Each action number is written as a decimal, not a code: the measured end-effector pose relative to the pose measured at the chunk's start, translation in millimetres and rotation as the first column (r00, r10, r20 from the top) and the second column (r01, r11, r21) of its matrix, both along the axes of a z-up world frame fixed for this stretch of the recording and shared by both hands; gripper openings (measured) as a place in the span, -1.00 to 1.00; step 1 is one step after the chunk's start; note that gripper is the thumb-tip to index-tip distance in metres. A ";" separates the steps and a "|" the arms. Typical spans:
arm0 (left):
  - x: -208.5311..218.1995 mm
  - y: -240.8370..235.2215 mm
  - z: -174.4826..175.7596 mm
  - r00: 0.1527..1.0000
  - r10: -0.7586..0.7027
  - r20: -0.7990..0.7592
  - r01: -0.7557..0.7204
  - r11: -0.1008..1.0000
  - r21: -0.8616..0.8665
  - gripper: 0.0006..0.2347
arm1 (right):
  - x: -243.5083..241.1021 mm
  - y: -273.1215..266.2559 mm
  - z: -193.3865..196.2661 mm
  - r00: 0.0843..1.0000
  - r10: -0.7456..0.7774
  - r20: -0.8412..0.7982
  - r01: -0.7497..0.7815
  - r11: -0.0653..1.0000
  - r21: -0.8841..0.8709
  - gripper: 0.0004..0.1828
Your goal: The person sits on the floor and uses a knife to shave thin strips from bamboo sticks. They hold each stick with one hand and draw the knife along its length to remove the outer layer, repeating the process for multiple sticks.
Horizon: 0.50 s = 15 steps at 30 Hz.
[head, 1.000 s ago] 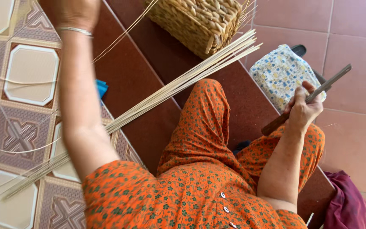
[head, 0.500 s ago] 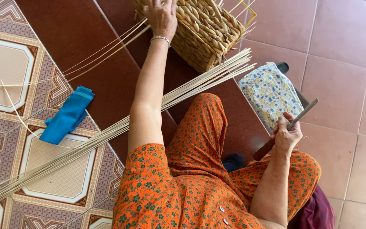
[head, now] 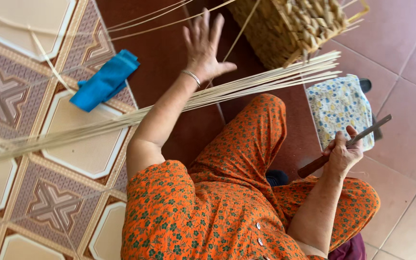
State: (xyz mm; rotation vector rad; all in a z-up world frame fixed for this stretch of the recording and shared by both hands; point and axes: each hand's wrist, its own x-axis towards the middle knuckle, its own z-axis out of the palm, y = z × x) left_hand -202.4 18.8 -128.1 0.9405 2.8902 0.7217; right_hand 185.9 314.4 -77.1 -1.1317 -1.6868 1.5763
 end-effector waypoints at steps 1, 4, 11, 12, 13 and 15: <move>14.9 -4.5 -9.3 1.000 0.002 -0.017 -0.002 1.000 -0.030 0.07 | -1.9 -0.7 -3.4 1.000 0.019 -0.003 -0.019 1.000 0.007 -0.68; 50.5 -15.9 -38.3 0.992 -0.029 0.120 0.050 0.983 -0.179 -0.56 | -6.1 1.4 -11.2 0.999 0.040 -0.008 -0.040 0.999 0.008 -0.67; 31.8 -38.7 -29.7 0.942 -0.026 0.334 -0.029 0.987 0.159 -0.84 | -10.3 7.9 -16.0 0.998 0.058 -0.027 -0.059 0.998 -0.032 -0.69; 18.2 -40.7 -20.0 0.998 0.015 0.055 -0.020 0.994 0.106 -0.88 | -11.6 6.9 -16.1 0.998 0.059 -0.014 -0.060 0.998 -0.032 -0.70; 4.3 -42.2 -10.6 0.973 0.037 -0.229 -0.026 0.998 0.049 -0.91 | -13.1 6.1 -15.9 0.998 0.061 -0.002 -0.061 0.998 -0.033 -0.70; -22.0 -33.9 8.6 0.768 0.145 -0.624 -0.143 0.988 0.055 -0.98 | -13.9 4.9 -14.7 0.998 0.069 0.014 -0.068 0.997 -0.030 -0.70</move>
